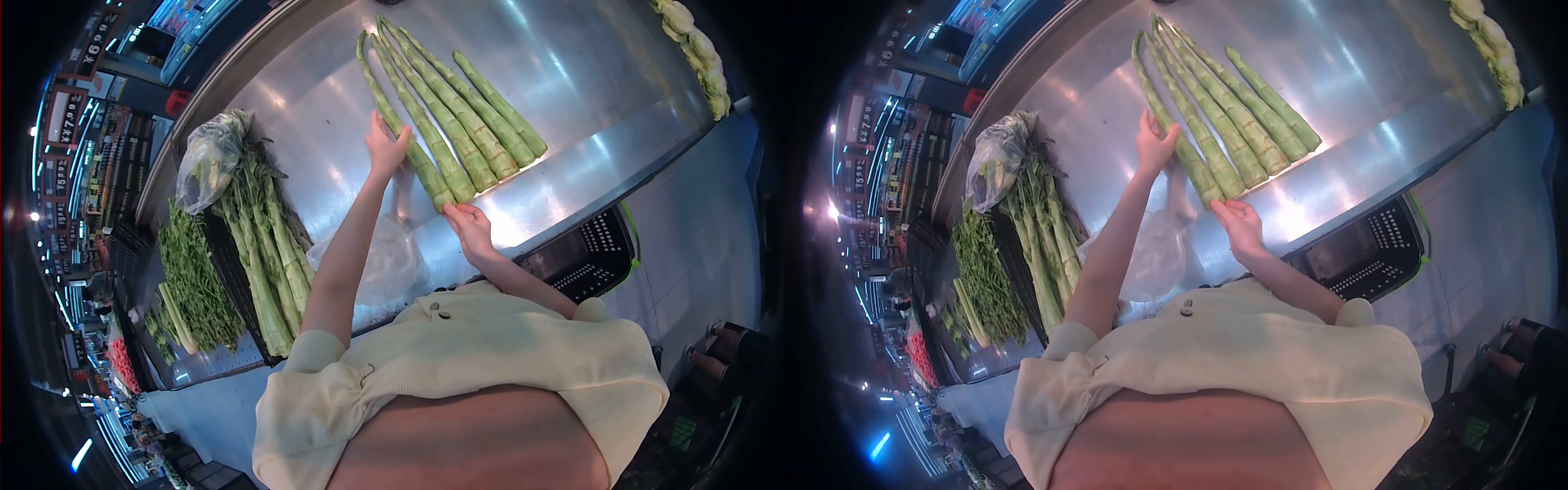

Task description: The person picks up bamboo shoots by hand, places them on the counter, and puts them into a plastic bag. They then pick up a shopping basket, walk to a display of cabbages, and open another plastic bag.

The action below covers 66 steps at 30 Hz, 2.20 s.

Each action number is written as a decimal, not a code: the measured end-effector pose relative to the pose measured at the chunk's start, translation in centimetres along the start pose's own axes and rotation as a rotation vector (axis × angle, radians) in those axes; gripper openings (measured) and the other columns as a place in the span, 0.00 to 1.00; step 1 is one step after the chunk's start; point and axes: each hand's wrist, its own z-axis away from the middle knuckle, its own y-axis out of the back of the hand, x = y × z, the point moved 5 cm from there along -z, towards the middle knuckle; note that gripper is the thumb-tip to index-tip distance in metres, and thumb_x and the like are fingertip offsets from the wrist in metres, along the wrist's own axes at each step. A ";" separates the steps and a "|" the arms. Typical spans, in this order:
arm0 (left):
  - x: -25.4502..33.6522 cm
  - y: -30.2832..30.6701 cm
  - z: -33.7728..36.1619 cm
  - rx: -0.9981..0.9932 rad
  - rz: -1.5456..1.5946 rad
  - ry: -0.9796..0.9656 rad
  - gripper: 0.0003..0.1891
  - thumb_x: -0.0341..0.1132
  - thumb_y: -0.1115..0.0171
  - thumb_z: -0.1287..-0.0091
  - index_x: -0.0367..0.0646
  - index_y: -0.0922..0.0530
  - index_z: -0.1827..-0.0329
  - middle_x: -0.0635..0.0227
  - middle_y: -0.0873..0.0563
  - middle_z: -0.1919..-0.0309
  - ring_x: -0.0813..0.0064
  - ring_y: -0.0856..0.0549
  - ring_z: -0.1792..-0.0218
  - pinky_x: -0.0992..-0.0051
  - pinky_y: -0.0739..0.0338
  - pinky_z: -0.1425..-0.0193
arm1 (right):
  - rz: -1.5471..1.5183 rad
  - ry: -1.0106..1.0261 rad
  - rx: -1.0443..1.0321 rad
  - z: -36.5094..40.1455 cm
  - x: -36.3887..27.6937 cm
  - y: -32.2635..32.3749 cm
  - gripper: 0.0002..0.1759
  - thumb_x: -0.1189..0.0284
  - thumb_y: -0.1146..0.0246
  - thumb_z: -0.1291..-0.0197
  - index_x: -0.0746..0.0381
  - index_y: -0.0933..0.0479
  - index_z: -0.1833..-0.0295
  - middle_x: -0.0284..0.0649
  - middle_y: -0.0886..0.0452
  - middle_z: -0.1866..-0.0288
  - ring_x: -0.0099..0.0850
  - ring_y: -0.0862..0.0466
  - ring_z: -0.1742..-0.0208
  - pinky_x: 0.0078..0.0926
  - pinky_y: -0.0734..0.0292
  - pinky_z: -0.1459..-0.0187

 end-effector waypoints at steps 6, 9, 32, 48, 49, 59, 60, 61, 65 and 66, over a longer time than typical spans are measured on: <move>0.6 -1.1 2.3 -0.044 -0.056 0.067 0.42 0.36 0.29 0.47 0.32 0.43 0.33 0.45 0.26 0.44 0.63 0.20 0.50 0.68 0.24 0.49 | -0.009 0.002 -0.014 0.4 -0.4 -0.6 0.27 0.78 0.31 0.48 0.73 0.37 0.48 0.53 0.26 0.49 0.36 0.22 0.47 0.24 0.25 0.43; 0.7 -1.1 2.8 -0.066 0.061 0.093 0.40 0.33 0.30 0.46 0.32 0.42 0.33 0.47 0.24 0.46 0.65 0.18 0.51 0.70 0.22 0.51 | 0.021 0.013 -0.026 0.3 -0.2 -0.4 0.26 0.77 0.31 0.47 0.74 0.37 0.48 0.53 0.26 0.50 0.36 0.21 0.48 0.24 0.25 0.43; 1.9 -1.6 6.5 -0.054 0.232 0.082 0.33 0.30 0.31 0.45 0.35 0.36 0.37 0.56 0.27 0.47 0.68 0.24 0.48 0.71 0.25 0.47 | 0.003 0.105 0.043 0.4 -1.1 -0.2 0.23 0.80 0.34 0.45 0.72 0.39 0.51 0.54 0.26 0.54 0.40 0.19 0.53 0.31 0.21 0.45; 2.3 -1.8 8.3 0.065 0.331 0.037 0.28 0.33 0.33 0.41 0.36 0.31 0.38 0.58 0.23 0.50 0.68 0.22 0.55 0.73 0.27 0.50 | 0.013 0.079 0.041 -0.3 -0.6 0.2 0.19 0.72 0.38 0.39 0.72 0.36 0.52 0.52 0.25 0.57 0.40 0.20 0.54 0.37 0.21 0.45; 2.3 -1.7 8.3 0.056 0.325 0.021 0.28 0.33 0.34 0.41 0.36 0.32 0.38 0.58 0.23 0.50 0.67 0.22 0.55 0.72 0.27 0.50 | 0.013 0.083 0.040 -0.3 -0.6 0.2 0.18 0.71 0.37 0.39 0.72 0.36 0.53 0.52 0.25 0.57 0.39 0.20 0.54 0.36 0.21 0.45; 0.8 -1.1 2.8 0.025 0.259 0.188 0.33 0.37 0.36 0.40 0.32 0.39 0.35 0.52 0.32 0.44 0.68 0.23 0.55 0.71 0.26 0.50 | 0.024 0.050 0.012 -0.3 -0.7 0.2 0.17 0.73 0.36 0.41 0.73 0.33 0.53 0.48 0.24 0.56 0.35 0.19 0.54 0.32 0.22 0.45; 0.4 -1.1 1.8 0.018 0.230 0.172 0.34 0.39 0.36 0.39 0.30 0.39 0.35 0.51 0.32 0.44 0.67 0.23 0.54 0.71 0.26 0.49 | 0.070 0.067 0.007 -0.1 -0.7 0.1 0.18 0.74 0.35 0.42 0.73 0.33 0.53 0.49 0.24 0.56 0.35 0.19 0.54 0.31 0.22 0.45; 0.2 -1.1 1.0 0.010 0.201 0.155 0.35 0.41 0.37 0.39 0.29 0.40 0.35 0.49 0.33 0.44 0.66 0.23 0.54 0.71 0.26 0.48 | 0.115 0.087 0.003 0.0 -0.9 0.1 0.18 0.76 0.35 0.43 0.73 0.33 0.52 0.49 0.24 0.56 0.35 0.20 0.54 0.30 0.22 0.46; -0.1 -1.3 -2.4 -0.018 0.097 0.165 0.36 0.43 0.38 0.39 0.29 0.41 0.34 0.49 0.33 0.43 0.61 0.24 0.50 0.69 0.29 0.42 | 0.102 0.071 -0.010 -0.4 -0.7 0.3 0.20 0.78 0.34 0.45 0.74 0.34 0.51 0.50 0.24 0.54 0.34 0.19 0.54 0.28 0.21 0.46; -0.3 -1.4 -3.2 -0.019 0.022 0.136 0.35 0.41 0.38 0.39 0.29 0.40 0.34 0.49 0.32 0.42 0.58 0.25 0.47 0.68 0.31 0.40 | 0.090 0.082 -0.010 -0.4 -0.8 0.3 0.20 0.78 0.34 0.45 0.74 0.34 0.51 0.50 0.24 0.54 0.34 0.19 0.54 0.28 0.21 0.46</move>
